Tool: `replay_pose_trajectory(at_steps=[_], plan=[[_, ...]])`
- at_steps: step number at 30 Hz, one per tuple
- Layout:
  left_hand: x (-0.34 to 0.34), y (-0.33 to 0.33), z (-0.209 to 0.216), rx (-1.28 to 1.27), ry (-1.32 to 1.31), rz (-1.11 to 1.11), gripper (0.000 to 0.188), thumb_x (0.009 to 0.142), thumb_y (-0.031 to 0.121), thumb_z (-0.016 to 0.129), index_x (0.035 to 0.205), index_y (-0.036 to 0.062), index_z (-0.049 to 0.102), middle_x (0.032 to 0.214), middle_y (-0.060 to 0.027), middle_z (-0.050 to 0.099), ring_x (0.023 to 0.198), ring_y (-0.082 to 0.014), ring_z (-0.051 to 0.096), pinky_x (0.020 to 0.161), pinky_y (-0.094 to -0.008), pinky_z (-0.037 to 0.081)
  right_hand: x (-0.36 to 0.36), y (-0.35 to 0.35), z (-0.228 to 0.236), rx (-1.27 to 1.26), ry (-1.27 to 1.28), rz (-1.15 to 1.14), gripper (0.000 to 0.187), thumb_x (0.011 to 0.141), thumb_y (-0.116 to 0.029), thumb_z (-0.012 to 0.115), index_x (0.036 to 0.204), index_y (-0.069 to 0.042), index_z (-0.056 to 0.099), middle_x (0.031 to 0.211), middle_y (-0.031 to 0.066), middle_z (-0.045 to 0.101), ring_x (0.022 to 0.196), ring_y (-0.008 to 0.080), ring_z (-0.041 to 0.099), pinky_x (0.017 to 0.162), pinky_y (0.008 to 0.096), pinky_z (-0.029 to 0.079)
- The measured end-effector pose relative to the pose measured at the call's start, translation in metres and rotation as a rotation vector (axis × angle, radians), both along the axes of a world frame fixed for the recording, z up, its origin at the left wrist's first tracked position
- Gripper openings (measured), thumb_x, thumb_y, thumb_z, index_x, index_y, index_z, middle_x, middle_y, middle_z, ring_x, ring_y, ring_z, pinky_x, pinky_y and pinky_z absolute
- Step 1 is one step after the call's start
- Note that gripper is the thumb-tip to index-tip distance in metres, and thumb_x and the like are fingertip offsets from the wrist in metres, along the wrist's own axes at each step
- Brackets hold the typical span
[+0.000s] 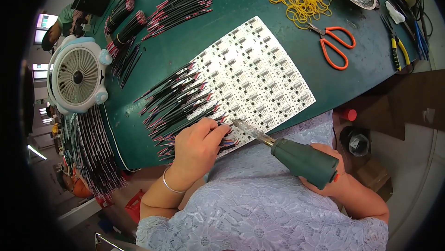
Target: The person solders red and black wires to circuit board segments on a large PCB sheet using a soldering iron.
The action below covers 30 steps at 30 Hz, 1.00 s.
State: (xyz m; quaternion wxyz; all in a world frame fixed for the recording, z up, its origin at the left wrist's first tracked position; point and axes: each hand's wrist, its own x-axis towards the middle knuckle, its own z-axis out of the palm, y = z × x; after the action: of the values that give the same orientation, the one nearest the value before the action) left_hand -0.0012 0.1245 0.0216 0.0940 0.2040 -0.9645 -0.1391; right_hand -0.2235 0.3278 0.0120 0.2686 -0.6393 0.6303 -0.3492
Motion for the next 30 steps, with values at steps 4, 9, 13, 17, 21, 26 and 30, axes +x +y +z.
replay_pose_trajectory(at_steps=[4,9,13,17,21,26,30], plan=[[0.0,0.0,-0.001,0.012,0.004,-0.005,0.018,0.075,0.01,0.061,0.092,0.0067,0.063,0.08,-0.0037,0.051,0.066,-0.0187,0.056,0.051,-0.0313,0.044,0.0,-0.002,0.007,-0.014,-0.001,-0.005,0.025,0.074,-0.004,0.062,0.099,-0.004,0.065,0.091,0.0092,0.066,0.073,0.0271,0.061,0.071,0.0363,0.045],[-0.002,0.0,0.0,0.021,0.029,0.031,0.024,0.066,0.004,0.064,0.089,0.0092,0.067,0.077,-0.0031,0.054,0.061,-0.0207,0.057,0.05,-0.0319,0.044,0.002,0.004,0.0,0.041,-0.026,-0.03,0.031,0.066,-0.009,0.07,0.098,-0.006,0.067,0.096,0.0085,0.067,0.087,0.0286,0.063,0.081,0.0356,0.048],[-0.001,-0.001,-0.002,0.016,0.032,0.027,0.024,0.066,0.004,0.064,0.089,0.0092,0.067,0.077,-0.0031,0.054,0.061,-0.0207,0.057,0.05,-0.032,0.044,0.002,-0.001,0.005,0.027,-0.015,-0.028,0.031,0.067,-0.006,0.07,0.098,-0.006,0.067,0.097,0.009,0.067,0.088,0.029,0.062,0.081,0.0357,0.048],[0.0,0.001,0.0,0.024,0.031,0.036,0.026,0.064,0.002,0.064,0.089,0.0094,0.067,0.078,-0.0033,0.055,0.062,-0.0214,0.057,0.052,-0.0323,0.045,0.002,0.0,0.007,-0.015,0.035,-0.023,0.03,0.069,-0.005,0.068,0.099,-0.005,0.067,0.096,0.0098,0.067,0.086,0.029,0.062,0.079,0.0359,0.048],[-0.003,-0.002,0.002,0.121,0.042,0.055,0.03,0.06,-0.002,0.065,0.088,0.0095,0.067,0.078,-0.0035,0.055,0.063,-0.0228,0.058,0.053,-0.0325,0.046,0.002,0.0,0.005,0.02,-0.172,-0.106,0.012,0.081,-0.006,0.057,0.091,-0.001,0.06,0.073,0.0072,0.061,0.057,0.0173,0.061,0.058,0.0306,0.048],[0.0,-0.003,-0.001,0.127,0.078,0.038,0.031,0.06,-0.003,0.066,0.089,0.0093,0.067,0.077,-0.0036,0.056,0.063,-0.0229,0.058,0.052,-0.0324,0.046,0.001,0.015,0.001,0.14,-0.172,-0.132,0.029,0.071,-0.004,0.068,0.1,-0.005,0.067,0.096,0.0104,0.067,0.081,0.029,0.062,0.076,0.0364,0.048],[-0.001,-0.005,-0.003,0.079,0.084,-0.018,0.026,0.064,0.001,0.065,0.089,0.0091,0.067,0.075,-0.0036,0.055,0.061,-0.0217,0.057,0.05,-0.0321,0.045,0.0,0.01,0.002,0.061,-0.064,-0.081,0.03,0.069,-0.003,0.069,0.099,-0.006,0.068,0.101,0.0102,0.067,0.088,0.0284,0.061,0.078,0.0363,0.048]])
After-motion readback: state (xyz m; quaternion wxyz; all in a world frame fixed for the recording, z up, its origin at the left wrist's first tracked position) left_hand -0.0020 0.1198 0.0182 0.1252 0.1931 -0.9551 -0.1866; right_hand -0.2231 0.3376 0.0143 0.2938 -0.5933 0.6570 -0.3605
